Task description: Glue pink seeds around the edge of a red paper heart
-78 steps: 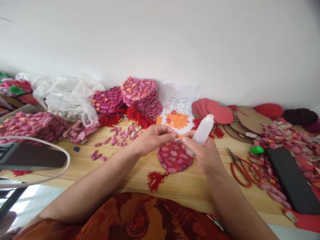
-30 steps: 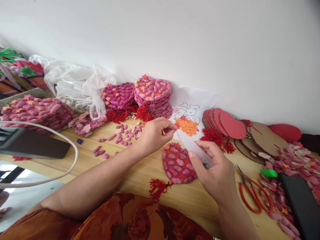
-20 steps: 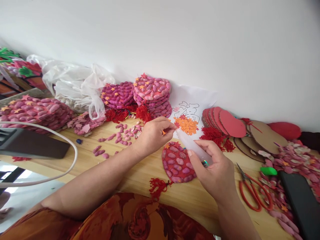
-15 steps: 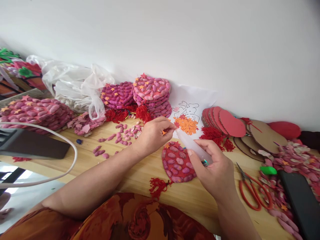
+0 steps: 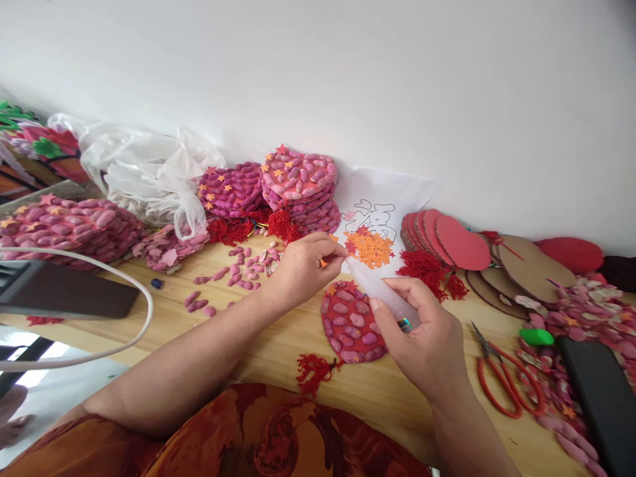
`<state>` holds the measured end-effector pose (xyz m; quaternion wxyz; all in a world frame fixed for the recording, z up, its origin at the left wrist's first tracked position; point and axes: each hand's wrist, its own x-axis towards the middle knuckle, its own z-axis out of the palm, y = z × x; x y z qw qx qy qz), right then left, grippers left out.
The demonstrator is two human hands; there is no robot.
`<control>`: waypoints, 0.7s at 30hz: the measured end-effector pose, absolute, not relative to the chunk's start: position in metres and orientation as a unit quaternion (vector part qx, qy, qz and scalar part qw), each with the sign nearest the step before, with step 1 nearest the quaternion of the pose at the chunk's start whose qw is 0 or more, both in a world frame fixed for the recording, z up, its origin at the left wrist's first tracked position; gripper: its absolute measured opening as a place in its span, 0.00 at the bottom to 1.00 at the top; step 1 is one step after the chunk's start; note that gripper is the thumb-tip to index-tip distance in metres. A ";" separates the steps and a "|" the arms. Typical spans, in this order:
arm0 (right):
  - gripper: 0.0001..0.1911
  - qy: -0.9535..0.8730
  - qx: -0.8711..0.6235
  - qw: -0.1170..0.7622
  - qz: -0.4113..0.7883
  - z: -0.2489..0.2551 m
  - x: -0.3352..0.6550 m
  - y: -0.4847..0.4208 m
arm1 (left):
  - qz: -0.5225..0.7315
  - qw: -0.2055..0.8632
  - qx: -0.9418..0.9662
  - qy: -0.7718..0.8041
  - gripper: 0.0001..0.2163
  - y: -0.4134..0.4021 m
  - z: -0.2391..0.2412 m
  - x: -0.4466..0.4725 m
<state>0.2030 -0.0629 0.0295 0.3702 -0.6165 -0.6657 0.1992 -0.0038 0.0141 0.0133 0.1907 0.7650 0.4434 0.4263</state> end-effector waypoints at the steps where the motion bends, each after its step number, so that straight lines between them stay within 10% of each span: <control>1: 0.10 -0.661 -0.622 0.370 0.199 0.030 0.202 -0.063 | 0.426 0.193 0.765 0.442 0.07 0.014 0.014 -0.004; 12: 0.12 -0.620 -0.636 0.413 0.203 0.028 0.201 -0.062 | 0.430 0.256 0.739 0.452 0.07 0.013 0.016 -0.003; 21: 0.16 -0.406 -0.475 0.550 0.554 0.022 0.211 -0.053 | 0.381 0.571 0.555 0.470 0.08 0.011 0.026 -0.003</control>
